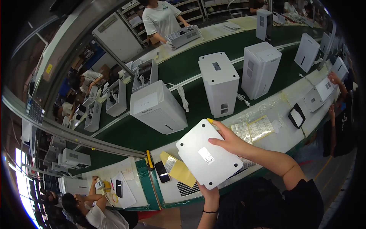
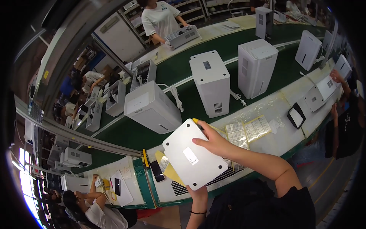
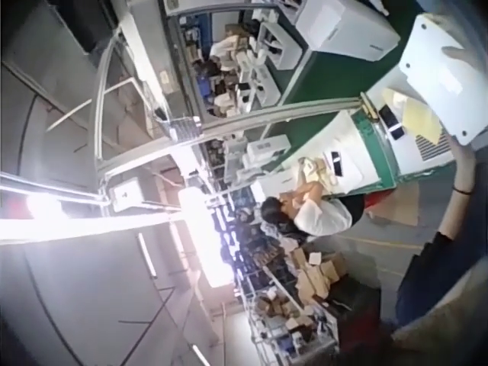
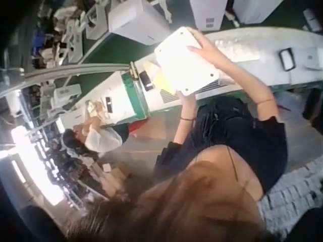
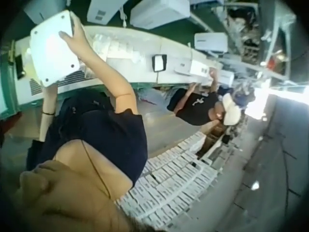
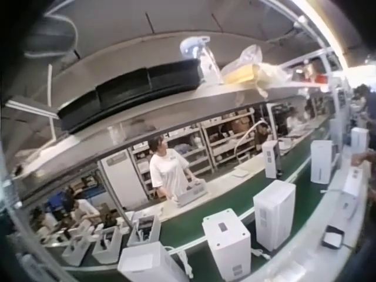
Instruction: Applying labels and small yellow components to white appliance housings on a factory assembly line.
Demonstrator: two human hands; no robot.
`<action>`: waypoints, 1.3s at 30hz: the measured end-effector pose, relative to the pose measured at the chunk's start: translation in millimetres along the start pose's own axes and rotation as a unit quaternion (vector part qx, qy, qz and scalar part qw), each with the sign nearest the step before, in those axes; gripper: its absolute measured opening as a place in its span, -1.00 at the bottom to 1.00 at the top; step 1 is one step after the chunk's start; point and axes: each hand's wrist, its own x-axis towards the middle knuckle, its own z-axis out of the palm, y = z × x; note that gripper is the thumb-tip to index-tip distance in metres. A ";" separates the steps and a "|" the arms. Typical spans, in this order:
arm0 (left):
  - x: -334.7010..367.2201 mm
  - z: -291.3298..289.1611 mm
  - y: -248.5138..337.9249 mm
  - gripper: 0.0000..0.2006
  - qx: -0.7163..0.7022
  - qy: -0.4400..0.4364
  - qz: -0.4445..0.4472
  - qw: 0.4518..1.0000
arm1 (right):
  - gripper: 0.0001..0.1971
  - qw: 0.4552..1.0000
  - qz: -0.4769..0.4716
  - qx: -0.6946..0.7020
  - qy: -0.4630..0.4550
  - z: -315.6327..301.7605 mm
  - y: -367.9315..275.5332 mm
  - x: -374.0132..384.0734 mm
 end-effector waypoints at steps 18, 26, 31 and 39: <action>97.5 -100.0 122.2 -0.48 0.102 -0.202 0.034 0.973 | -0.36 0.945 -0.180 0.001 -0.274 136.0 -81.1 50.1; 171.3 -54.3 183.2 -0.48 -0.065 -0.235 0.044 0.969 | -0.38 0.952 -0.239 -0.015 -0.191 149.2 -57.2 90.0; 202.0 -50.6 189.3 -0.48 -0.169 -0.250 0.022 0.953 | -0.39 0.959 -0.225 -0.003 -0.173 161.0 -24.1 135.8; 259.5 -53.9 214.5 -0.47 -0.150 -0.242 0.046 0.957 | -0.48 0.964 -0.223 0.082 -0.119 193.8 5.7 205.6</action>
